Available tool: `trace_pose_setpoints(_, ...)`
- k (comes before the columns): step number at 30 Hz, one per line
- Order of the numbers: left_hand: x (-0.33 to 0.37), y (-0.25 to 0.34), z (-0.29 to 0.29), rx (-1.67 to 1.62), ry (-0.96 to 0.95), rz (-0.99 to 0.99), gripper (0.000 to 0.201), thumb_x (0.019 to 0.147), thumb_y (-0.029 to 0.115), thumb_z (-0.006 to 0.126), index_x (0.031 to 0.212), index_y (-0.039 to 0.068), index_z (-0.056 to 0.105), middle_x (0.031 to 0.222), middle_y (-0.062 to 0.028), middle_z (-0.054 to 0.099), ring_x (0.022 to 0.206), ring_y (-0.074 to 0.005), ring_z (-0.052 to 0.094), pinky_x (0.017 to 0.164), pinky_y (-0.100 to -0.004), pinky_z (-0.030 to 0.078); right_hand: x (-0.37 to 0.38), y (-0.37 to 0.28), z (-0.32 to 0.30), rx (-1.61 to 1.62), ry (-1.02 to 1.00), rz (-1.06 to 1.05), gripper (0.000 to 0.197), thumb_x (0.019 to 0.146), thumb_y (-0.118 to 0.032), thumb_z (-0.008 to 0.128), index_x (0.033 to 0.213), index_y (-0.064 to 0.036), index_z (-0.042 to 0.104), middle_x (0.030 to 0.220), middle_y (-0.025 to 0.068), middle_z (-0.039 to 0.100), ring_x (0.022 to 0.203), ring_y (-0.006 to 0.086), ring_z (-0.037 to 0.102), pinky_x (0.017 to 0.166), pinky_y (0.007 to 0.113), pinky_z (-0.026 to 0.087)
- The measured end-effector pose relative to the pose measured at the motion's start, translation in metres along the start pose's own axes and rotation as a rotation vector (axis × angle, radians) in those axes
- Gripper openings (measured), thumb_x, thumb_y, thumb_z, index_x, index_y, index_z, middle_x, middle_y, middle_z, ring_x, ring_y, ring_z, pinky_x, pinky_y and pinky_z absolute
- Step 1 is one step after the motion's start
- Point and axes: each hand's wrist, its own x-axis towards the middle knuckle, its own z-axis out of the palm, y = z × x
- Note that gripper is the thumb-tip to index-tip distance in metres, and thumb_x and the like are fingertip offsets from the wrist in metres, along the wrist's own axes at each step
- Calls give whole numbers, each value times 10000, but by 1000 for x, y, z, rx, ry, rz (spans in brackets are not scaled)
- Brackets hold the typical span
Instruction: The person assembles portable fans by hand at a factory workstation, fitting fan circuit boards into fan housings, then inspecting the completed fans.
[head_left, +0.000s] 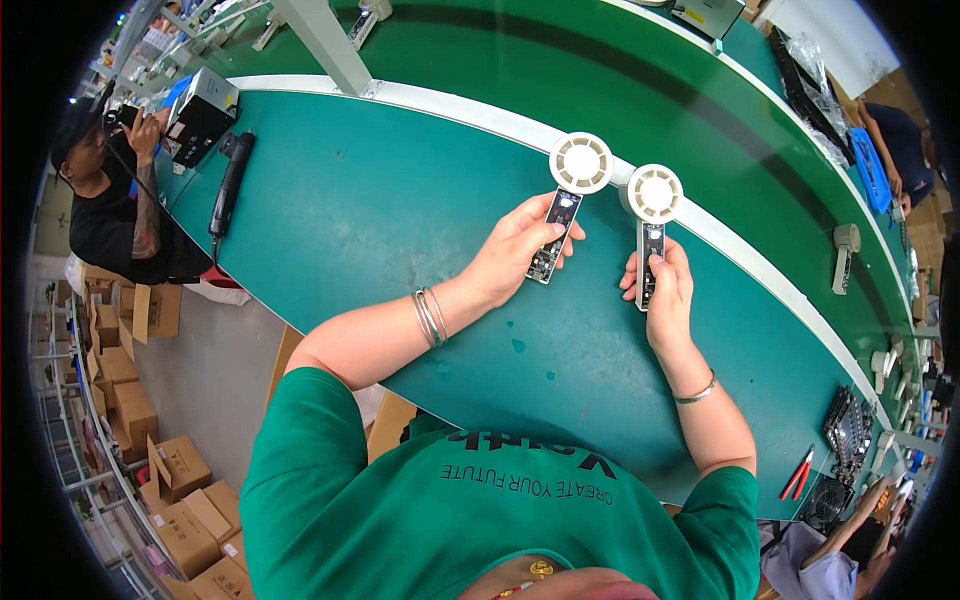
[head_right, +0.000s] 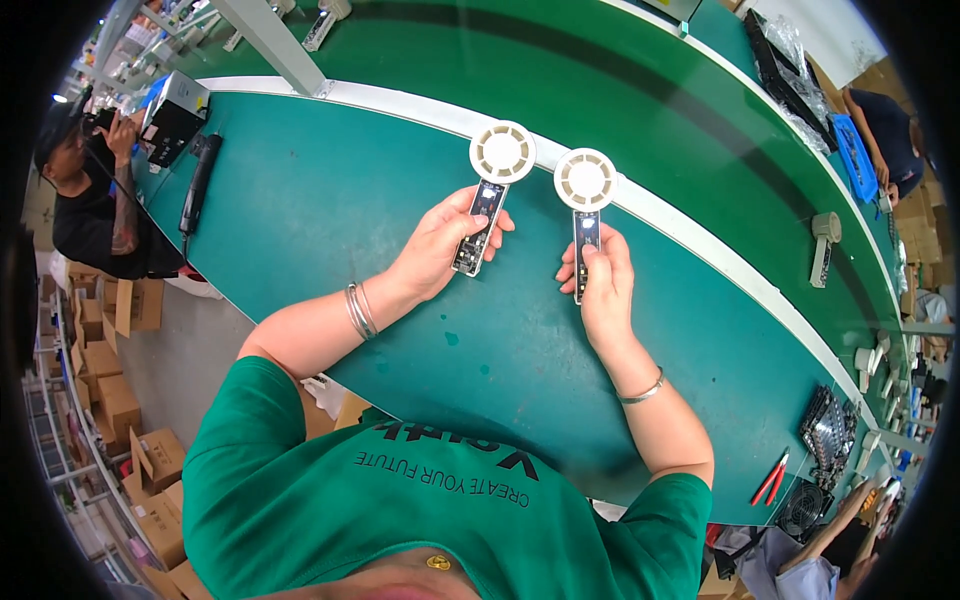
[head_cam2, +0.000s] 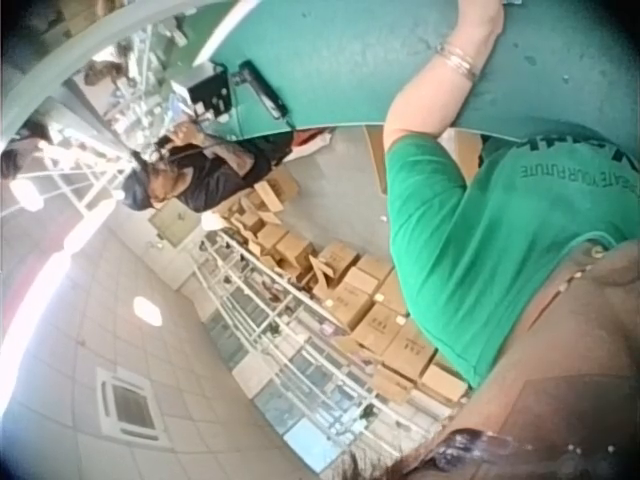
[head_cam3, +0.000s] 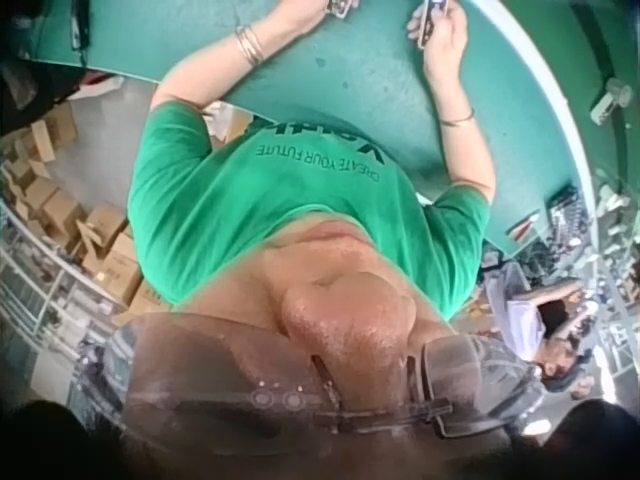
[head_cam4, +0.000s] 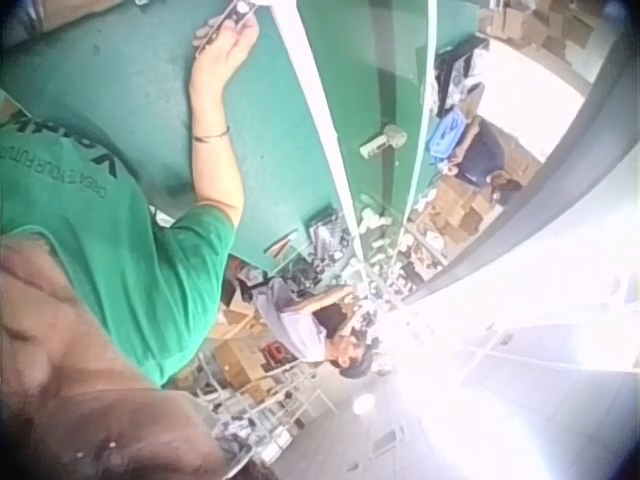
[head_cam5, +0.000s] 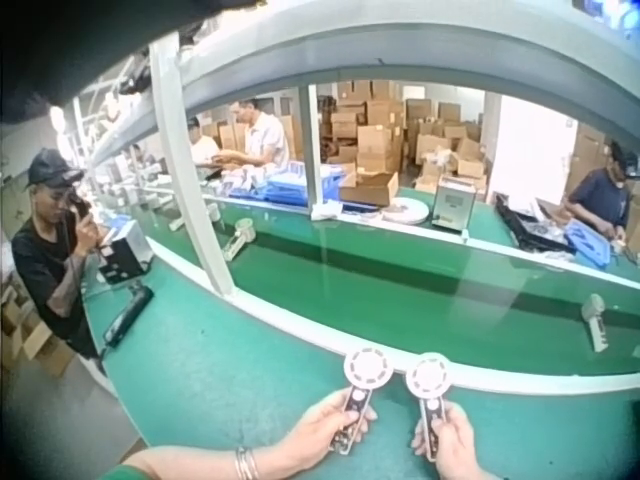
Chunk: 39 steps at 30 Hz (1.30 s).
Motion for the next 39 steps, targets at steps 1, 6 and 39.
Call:
trace_pose_setpoints(1,0,0,0,-9,-1,7,421,891,121,493,1288,12,408,955,-58,579,804,-104,534,683,-237,471,1,-1,0,2,5,10,254,926,-158,372,1118,-8,442,812,71,561,619,109,535,527,231,455)
trace_pose_setpoints(6,5,2,1,13,29,60,434,898,130,492,1304,12,397,966,-58,574,824,-109,532,684,-240,470,5,-4,-2,10,1,6,254,928,-161,369,1118,-9,442,799,73,562,606,113,537,521,239,459)
trace_pose_setpoints(39,-122,87,-64,676,11,54,397,881,89,477,1265,36,393,893,-64,616,764,-90,555,653,-249,456,-80,-92,-33,-536,-281,74,250,870,-138,399,1076,-19,473,668,38,518,469,85,451,400,220,362)
